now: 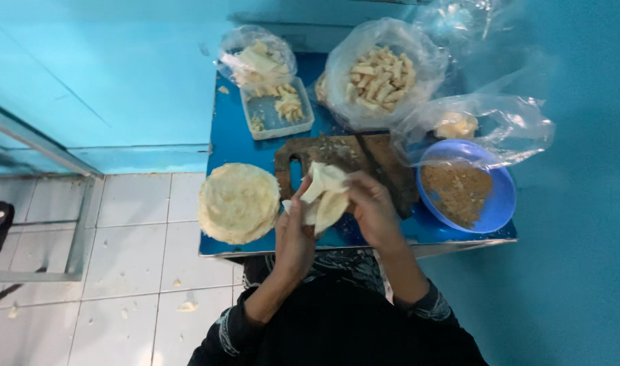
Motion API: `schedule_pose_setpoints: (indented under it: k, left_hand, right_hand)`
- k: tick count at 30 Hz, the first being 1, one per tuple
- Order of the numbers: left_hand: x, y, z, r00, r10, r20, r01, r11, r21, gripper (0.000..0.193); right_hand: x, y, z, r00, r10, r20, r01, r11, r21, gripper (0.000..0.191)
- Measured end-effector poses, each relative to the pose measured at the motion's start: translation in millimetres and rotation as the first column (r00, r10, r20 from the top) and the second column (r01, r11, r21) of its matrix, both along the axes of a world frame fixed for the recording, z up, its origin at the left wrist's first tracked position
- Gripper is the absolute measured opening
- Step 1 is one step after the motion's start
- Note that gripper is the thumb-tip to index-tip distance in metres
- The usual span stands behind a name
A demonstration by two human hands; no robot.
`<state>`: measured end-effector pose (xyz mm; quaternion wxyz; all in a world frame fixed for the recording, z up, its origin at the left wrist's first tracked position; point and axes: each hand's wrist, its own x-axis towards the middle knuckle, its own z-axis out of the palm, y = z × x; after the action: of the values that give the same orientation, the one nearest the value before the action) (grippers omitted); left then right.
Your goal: The person cuts round sheets of cracker dough with a knife on a wooden board, separates the cut pieces by hand, and stacks the finished discs on the table. They repeat the cutting and stacking cycle across several dough rounds, working beside a bowl of crumbs and bags of finished crackers.
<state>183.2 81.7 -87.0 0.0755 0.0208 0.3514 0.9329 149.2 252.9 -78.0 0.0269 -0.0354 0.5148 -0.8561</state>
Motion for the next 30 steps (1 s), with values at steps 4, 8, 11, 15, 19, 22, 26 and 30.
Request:
schedule_pose_setpoints:
  k: [4, 8, 11, 15, 19, 22, 26, 30]
  left_hand:
    - [-4.3, -5.8, 11.9, 0.998, 0.018, 0.062, -0.025, 0.993, 0.113, 0.047]
    - [-2.6, 4.8, 7.7, 0.998, 0.030, -0.051, -0.037, 0.989, -0.147, 0.050]
    - [-5.5, 6.3, 0.7, 0.992, 0.083, -0.098, -0.104, 0.967, -0.234, 0.044]
    - [-11.3, 1.3, -3.7, 0.986, 0.160, -0.042, -0.163, 0.983, -0.087, 0.037]
    - [-8.3, -1.2, -3.0, 0.990, 0.126, -0.067, -0.136, 0.975, -0.174, 0.040]
    - [-5.4, 5.4, -7.7, 0.988, 0.081, -0.133, -0.121, 0.936, -0.330, 0.047]
    - [-6.8, 3.5, -26.8, 0.985, 0.077, -0.155, -0.132, 0.914, -0.385, 0.044]
    - [-8.8, 0.5, -39.1, 0.995, 0.088, -0.052, -0.101, 0.916, -0.387, 0.057]
  right_hand:
    - [1.9, 5.3, -13.6, 0.979, -0.028, 0.200, 0.083, 0.959, -0.271, 0.019]
    - [2.7, -10.5, -23.4, 0.999, -0.035, -0.030, 0.035, 0.999, 0.011, 0.013]
    - [2.8, -11.9, -24.1, 1.000, 0.009, 0.002, -0.009, 0.998, 0.059, 0.018]
    - [4.3, -0.8, -15.4, 0.997, 0.003, 0.071, -0.004, 1.000, 0.022, 0.025]
    - [11.8, -8.5, -7.4, 0.983, -0.183, 0.009, 0.173, 0.942, 0.288, 0.024]
    - [26.7, -20.9, -5.2, 0.949, 0.016, -0.315, 0.128, 0.893, 0.431, 0.025]
    - [25.3, -24.1, -9.4, 0.975, 0.003, -0.223, 0.126, 0.820, 0.559, 0.027]
    - [14.5, -12.6, -19.6, 0.998, -0.021, 0.058, 0.009, 0.982, 0.189, 0.024]
